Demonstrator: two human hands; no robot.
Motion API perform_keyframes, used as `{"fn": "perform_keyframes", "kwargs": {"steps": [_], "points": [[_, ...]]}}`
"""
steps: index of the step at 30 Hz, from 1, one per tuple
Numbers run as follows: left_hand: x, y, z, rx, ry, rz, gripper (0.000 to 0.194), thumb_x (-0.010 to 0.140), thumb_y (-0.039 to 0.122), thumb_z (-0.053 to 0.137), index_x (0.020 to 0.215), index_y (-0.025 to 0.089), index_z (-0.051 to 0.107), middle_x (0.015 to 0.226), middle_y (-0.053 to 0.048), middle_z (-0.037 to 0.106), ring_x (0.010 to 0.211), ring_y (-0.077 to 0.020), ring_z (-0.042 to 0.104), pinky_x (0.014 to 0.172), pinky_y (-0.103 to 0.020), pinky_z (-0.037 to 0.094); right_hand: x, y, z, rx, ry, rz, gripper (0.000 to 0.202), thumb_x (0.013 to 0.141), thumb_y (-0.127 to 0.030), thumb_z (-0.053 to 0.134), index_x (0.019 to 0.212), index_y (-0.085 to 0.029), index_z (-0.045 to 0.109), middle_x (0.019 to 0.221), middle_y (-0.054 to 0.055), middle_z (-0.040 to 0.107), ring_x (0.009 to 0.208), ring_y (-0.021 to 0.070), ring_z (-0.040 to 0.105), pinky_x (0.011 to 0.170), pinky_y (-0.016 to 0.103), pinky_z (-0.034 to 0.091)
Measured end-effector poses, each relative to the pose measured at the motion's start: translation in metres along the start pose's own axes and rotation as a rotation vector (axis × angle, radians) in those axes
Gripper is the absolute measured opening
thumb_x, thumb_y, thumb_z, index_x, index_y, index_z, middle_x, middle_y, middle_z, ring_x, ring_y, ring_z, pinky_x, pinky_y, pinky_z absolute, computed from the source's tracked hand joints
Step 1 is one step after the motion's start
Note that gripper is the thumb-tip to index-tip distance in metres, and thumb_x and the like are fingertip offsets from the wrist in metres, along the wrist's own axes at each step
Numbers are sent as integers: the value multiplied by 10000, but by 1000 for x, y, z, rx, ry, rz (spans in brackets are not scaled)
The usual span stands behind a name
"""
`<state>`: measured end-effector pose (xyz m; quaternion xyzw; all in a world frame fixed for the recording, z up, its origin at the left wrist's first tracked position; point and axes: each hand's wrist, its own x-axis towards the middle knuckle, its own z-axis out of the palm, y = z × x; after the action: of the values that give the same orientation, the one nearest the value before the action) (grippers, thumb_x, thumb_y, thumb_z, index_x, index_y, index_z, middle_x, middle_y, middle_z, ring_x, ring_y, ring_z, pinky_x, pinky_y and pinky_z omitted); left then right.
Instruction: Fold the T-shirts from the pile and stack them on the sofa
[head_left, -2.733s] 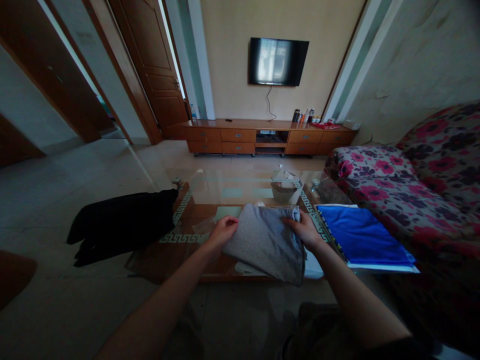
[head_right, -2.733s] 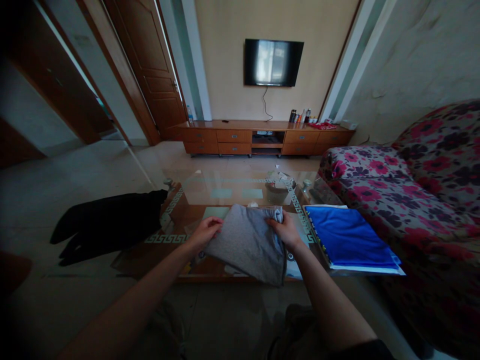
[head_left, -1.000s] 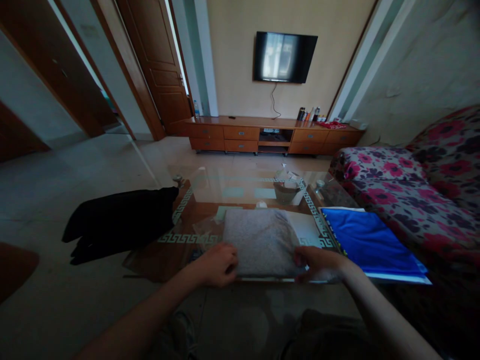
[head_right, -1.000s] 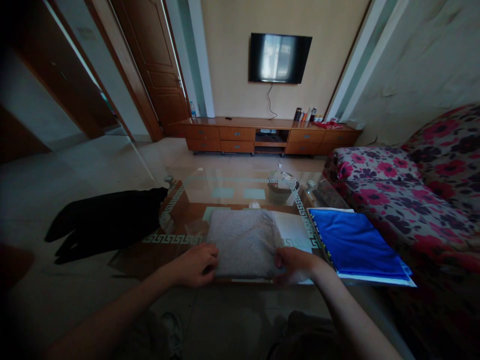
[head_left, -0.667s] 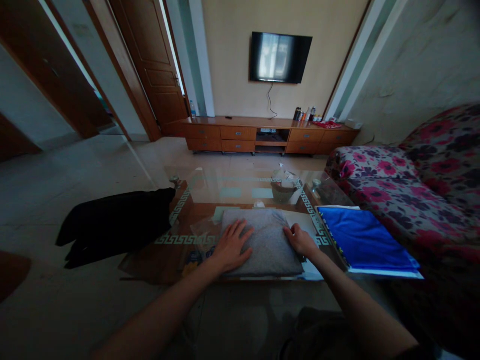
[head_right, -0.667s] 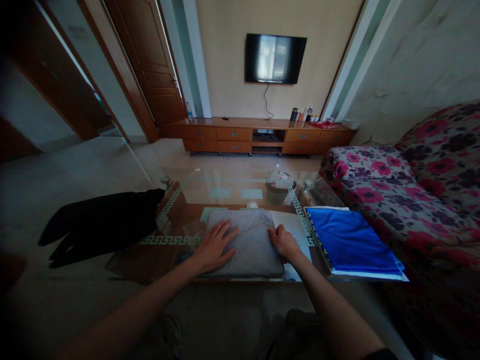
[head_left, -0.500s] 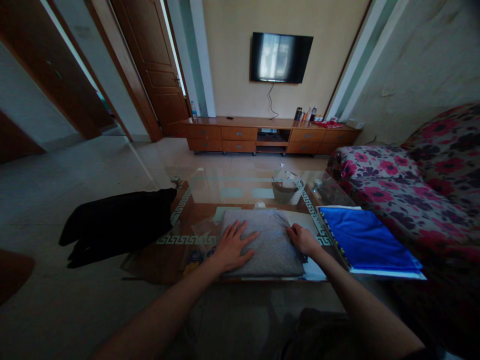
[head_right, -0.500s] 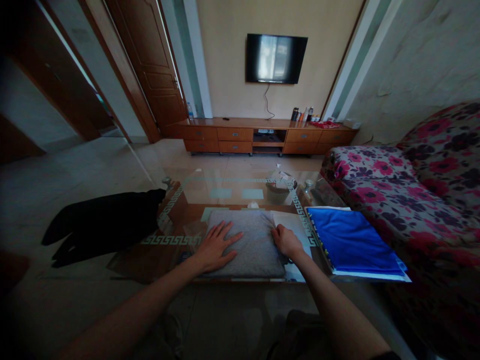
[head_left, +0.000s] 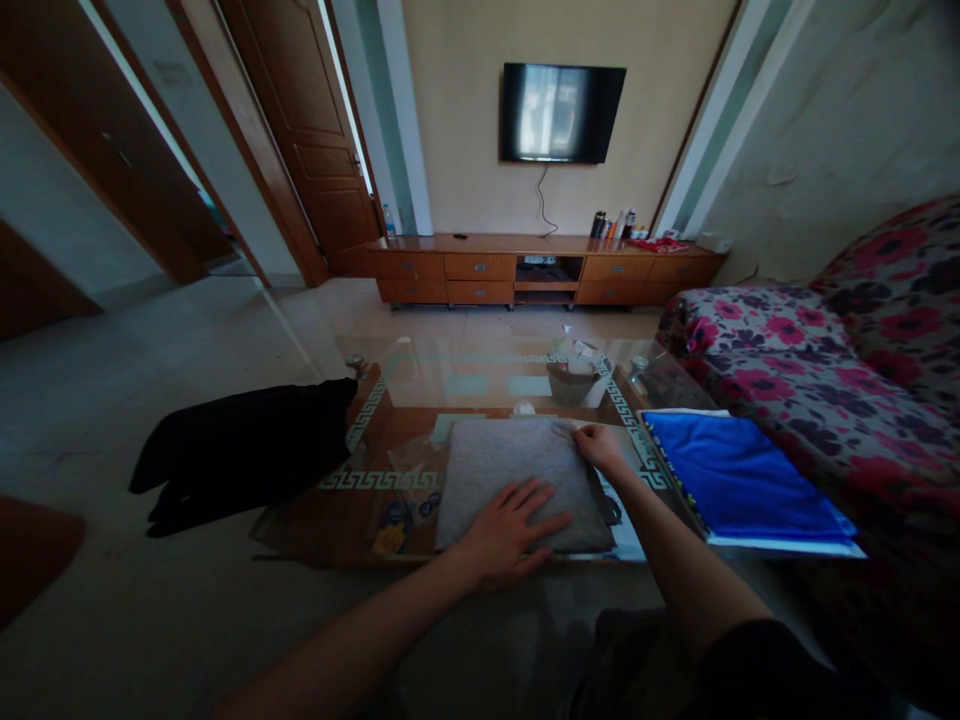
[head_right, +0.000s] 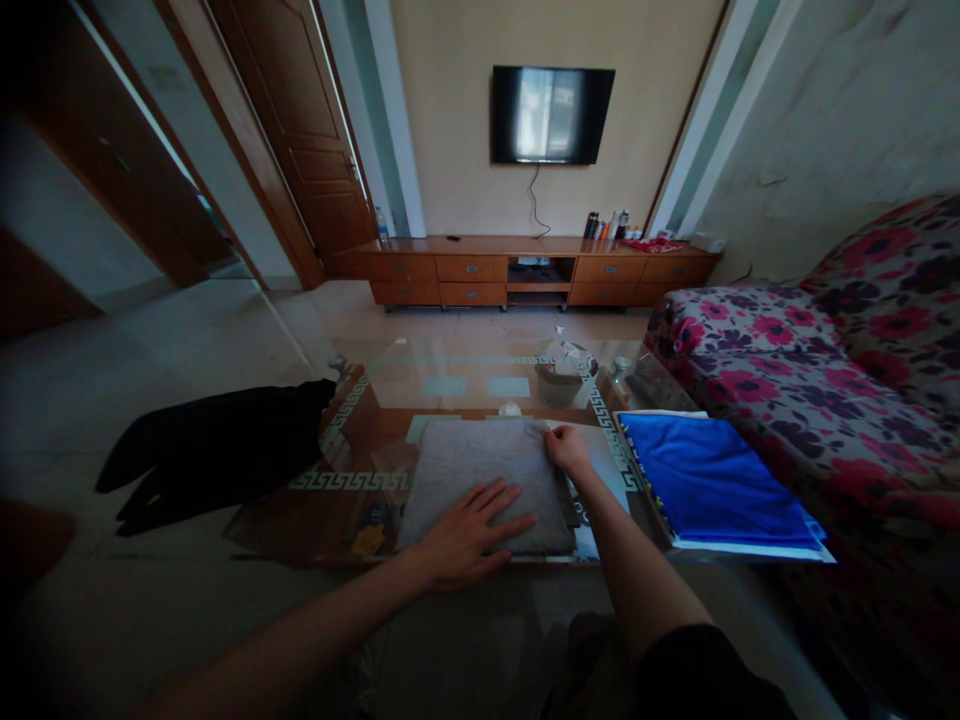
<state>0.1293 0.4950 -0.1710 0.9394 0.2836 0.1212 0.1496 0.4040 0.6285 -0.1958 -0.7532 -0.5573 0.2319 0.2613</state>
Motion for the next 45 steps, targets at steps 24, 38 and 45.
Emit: {"fn": "perform_keyframes", "kwargs": {"steps": [24,38,45], "points": [[-1,-1,10,71,-9,0,619,1018,591,398,1599,428,261,1722,6,90,1569,-337,123,1235,-558,189,7,-13,18,320,-53,-110,547,848,-143,541,1395,-142,540,1212,116,702,954,180,703,820,287,578],[12,-31,-12,-256,225,-218,528,1082,420,236,1567,272,380,1582,-54,454,1449,-187,424,1216,-388,352,-43,-58,16,-437,43,-333,473,1007,-433,439,1412,-217,550,1501,177,452,1359,354,420,1103,540,336],[-5,-92,-2,199,218,-460,671,1008,532,409,1599,231,308,1683,-92,260,1561,-286,191,1262,-500,196,-70,-44,32,-648,-94,-424,753,986,-715,276,1603,-289,338,1683,116,236,1547,363,114,1195,564,133]]}}
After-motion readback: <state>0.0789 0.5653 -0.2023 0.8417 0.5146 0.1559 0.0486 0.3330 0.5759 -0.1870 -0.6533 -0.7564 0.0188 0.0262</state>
